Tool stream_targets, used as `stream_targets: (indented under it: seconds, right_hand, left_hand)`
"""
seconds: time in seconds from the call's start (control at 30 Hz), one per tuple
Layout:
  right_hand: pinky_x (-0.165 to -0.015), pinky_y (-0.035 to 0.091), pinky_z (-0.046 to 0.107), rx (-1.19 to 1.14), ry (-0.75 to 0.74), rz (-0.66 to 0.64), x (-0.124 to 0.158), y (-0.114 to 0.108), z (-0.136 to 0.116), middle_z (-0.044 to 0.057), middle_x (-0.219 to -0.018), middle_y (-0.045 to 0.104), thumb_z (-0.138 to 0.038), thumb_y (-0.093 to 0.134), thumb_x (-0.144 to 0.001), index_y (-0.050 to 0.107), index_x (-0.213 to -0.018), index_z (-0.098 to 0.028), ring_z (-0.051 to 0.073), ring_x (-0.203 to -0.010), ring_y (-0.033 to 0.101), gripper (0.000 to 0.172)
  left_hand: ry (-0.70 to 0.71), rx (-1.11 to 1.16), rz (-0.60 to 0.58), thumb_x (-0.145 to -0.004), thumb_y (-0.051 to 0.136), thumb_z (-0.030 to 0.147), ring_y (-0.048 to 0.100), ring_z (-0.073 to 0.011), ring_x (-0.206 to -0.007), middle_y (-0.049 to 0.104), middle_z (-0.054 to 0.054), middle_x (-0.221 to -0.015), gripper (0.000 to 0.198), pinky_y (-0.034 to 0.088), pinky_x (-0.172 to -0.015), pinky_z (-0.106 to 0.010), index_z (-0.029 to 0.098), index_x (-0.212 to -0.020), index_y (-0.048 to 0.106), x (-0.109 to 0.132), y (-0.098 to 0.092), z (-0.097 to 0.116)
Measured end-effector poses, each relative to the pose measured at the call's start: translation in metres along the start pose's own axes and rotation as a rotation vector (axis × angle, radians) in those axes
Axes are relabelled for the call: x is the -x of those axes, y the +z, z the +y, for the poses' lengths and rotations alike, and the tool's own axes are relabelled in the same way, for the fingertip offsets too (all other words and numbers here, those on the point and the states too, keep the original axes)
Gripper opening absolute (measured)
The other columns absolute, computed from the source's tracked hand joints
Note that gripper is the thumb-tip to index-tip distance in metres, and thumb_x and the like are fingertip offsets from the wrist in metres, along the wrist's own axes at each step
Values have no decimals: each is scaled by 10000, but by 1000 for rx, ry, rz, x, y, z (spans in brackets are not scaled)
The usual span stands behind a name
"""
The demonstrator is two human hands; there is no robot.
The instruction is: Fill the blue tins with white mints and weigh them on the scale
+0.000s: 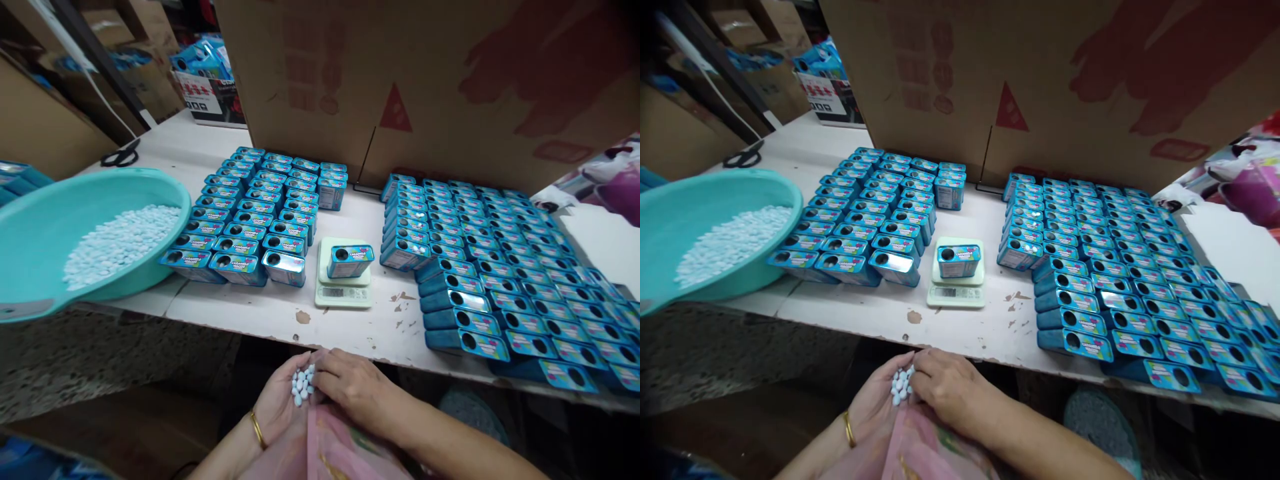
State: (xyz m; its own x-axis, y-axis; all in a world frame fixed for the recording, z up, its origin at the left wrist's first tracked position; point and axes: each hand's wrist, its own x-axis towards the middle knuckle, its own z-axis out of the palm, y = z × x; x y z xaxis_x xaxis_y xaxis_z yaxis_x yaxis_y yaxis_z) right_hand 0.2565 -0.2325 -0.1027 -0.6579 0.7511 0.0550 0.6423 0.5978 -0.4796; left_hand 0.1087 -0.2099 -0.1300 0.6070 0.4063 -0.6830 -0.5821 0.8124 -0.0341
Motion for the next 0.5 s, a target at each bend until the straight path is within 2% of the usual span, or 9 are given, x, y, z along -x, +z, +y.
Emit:
stream_targets:
  seconds: [0.1,0.17,0.23,0.3,0.37,0.5]
  right_hand:
    - [-750,405,245,12,-28,9,1,-3,1,37,-893,557,-158,391,-853,534,-917,-170,133,-824,489,157]
    - [-765,404,267,49,-57,105,-2,-13,8,53,-959,556,-162,386,-852,522,-988,-172,147,-864,489,192]
    - [-817,385,319,146,21,275,-9,-32,22,83,-1076,523,-177,400,-843,480,-1093,-179,182,-963,462,262]
    - [-877,339,383,285,195,395,-20,-56,42,101,-1173,467,-199,452,-816,410,-1191,-196,226,-1065,402,377]
    - [-876,330,399,388,321,374,-34,-79,66,92,-1174,468,-209,506,-783,368,-1231,-224,240,-1066,398,468]
    - [-785,382,309,381,318,245,-66,-111,116,46,-1034,542,-188,504,-770,411,-1182,-239,189,-927,467,425]
  left_hand:
    - [-16,-4,-3,-772,460,169,601,-135,-616,626,-41,-660,143,479,-623,-246,120,-814,587,-2,-6,2]
    - [-23,-24,14,-765,478,183,617,-167,-711,648,-72,-746,158,485,-668,-269,102,-845,589,-4,-10,4]
    - [-20,-46,33,-757,499,191,610,-205,-818,652,-111,-849,190,483,-713,-295,79,-883,587,-5,-14,7]
    - [-6,-69,46,-752,515,193,595,-228,-883,642,-140,-926,223,477,-751,-317,62,-919,585,-5,-17,11]
    - [9,-82,50,-754,520,192,591,-233,-900,637,-151,-955,232,470,-779,-331,62,-933,589,-6,-20,14]
    - [41,-60,39,-763,509,187,592,-236,-899,645,-152,-936,216,468,-800,-341,65,-913,608,-4,-24,24]
